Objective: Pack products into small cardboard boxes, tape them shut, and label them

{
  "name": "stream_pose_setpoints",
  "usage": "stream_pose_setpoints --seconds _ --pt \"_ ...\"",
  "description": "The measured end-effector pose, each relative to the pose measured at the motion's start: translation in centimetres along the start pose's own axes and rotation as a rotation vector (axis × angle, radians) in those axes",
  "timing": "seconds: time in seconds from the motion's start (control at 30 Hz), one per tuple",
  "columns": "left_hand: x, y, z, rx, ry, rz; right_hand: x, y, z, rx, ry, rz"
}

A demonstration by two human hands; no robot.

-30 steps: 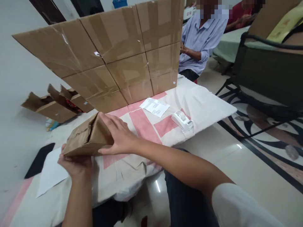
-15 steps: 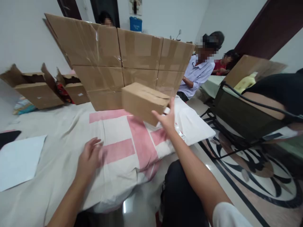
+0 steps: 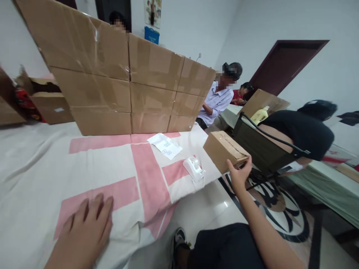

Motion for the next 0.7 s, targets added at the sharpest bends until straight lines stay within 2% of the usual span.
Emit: stream_pose_setpoints --seconds 0.07,0.2,0.3,0.4,0.47,0.53,0.6,0.7 --pt "0.2 0.6 0.6 -0.117 0.057 0.021 0.0 2.0 -0.2 0.039 0.019 -0.030" --pt "0.3 0.6 0.5 -0.143 0.072 0.046 -0.5 7.1 -1.8 0.063 0.019 -0.125" --pt "0.3 0.4 0.5 -0.141 0.068 0.028 0.0 10.9 -2.8 0.057 0.024 -0.264" --pt "0.4 0.0 0.7 -0.141 0.051 -0.013 1.3 13.8 -3.3 0.066 0.052 -0.402" --pt "0.5 -0.3 0.9 -0.132 0.018 -0.075 1.6 14.7 -3.5 0.077 0.083 -0.426" --pt "0.6 -0.6 1.0 -0.114 -0.015 -0.177 1.0 14.9 -3.9 0.070 0.117 -0.388" --pt "0.9 -1.0 1.3 -0.087 -0.035 -0.295 -0.7 14.8 -4.6 0.030 0.129 -0.313" --pt "1.6 -1.7 1.7 -0.036 -0.049 -0.454 -3.9 14.8 -6.3 -0.099 0.072 -0.196"
Point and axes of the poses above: each hand's wrist, its own x-axis away from the middle knuckle, its own y-axis out of the palm, z = x × y, the point moved 9 cm from there along -x, towards the middle knuckle, and after that the axes turned 9 degrees about -y, right-handed, at the moved point
